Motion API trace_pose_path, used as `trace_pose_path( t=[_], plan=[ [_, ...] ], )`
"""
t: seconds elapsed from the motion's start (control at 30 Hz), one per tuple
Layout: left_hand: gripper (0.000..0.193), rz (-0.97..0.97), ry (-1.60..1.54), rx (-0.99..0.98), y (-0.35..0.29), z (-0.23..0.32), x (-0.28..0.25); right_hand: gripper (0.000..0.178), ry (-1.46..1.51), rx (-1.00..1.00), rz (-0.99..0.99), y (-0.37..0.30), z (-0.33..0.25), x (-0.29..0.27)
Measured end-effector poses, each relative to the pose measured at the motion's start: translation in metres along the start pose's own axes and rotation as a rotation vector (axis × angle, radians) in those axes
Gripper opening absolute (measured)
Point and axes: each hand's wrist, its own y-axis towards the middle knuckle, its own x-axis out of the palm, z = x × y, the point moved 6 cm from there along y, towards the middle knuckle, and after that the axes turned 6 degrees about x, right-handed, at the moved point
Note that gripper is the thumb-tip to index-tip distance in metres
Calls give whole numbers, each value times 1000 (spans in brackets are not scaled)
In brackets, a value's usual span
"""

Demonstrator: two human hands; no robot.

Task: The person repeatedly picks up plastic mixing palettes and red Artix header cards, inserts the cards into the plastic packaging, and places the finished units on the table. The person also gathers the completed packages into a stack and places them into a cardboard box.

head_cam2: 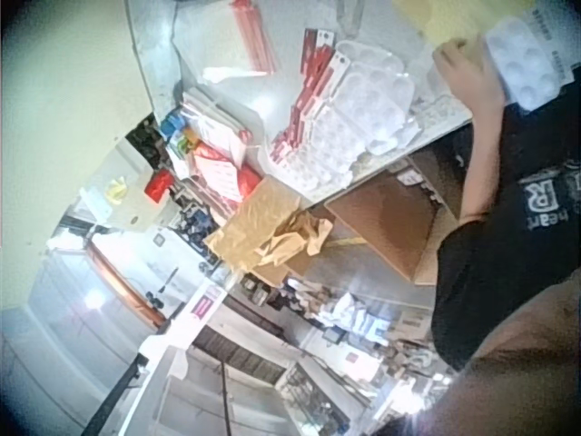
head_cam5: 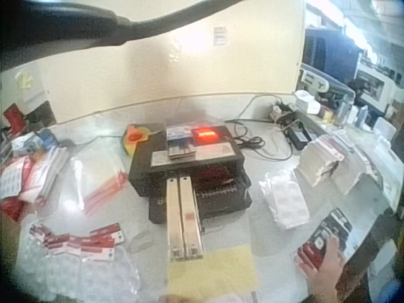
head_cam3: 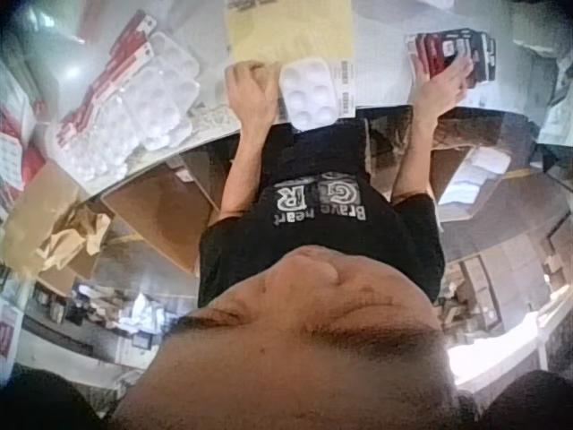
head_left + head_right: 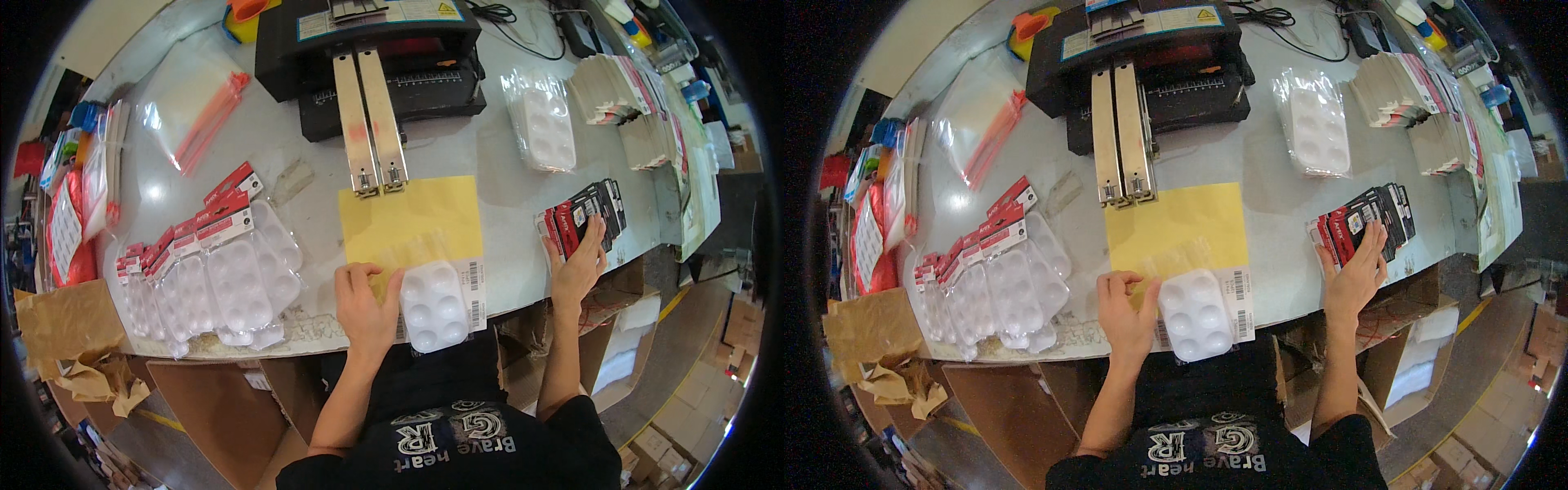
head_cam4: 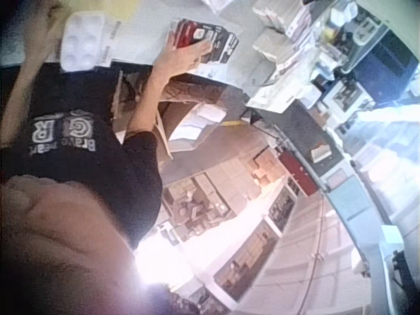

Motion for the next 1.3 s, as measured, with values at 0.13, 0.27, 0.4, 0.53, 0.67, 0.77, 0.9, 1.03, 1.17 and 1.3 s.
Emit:
trace_pose_path(
  t=[0.13,0.27,0.4,0.53,0.67,0.77,0.9,1.03,1.17,1.3],
  plan=[
    [18,-27,-109,62,3,3,6,74,35,35,-3,-8,-7,0],
    [14,-80,-740,-133,2,5,2,39,321,27,10,7,-37,-41],
    [12,-252,-1135,-289,-6,28,-8,30,1085,171,-639,30,-95,-68],
    [13,-296,-892,-183,-2,41,-20,39,1063,-241,-1046,30,-183,-77],
    [13,-216,-752,-177,2,34,-29,38,952,-293,-1212,25,-207,-68],
    [13,-247,-683,-250,0,27,-29,39,933,-474,-1204,24,-212,-69],
    [15,-293,-637,-249,-1,28,-29,35,943,-621,-1178,26,-214,-66],
    [14,-94,-619,-174,6,23,-42,28,1023,-481,-1038,34,-202,-61],
    [19,39,-713,-234,10,9,-49,17,956,-38,-1477,7,-181,-36],
    [22,45,-714,-278,9,4,-46,13,1225,34,-1443,-3,-177,-34]
  ],
)
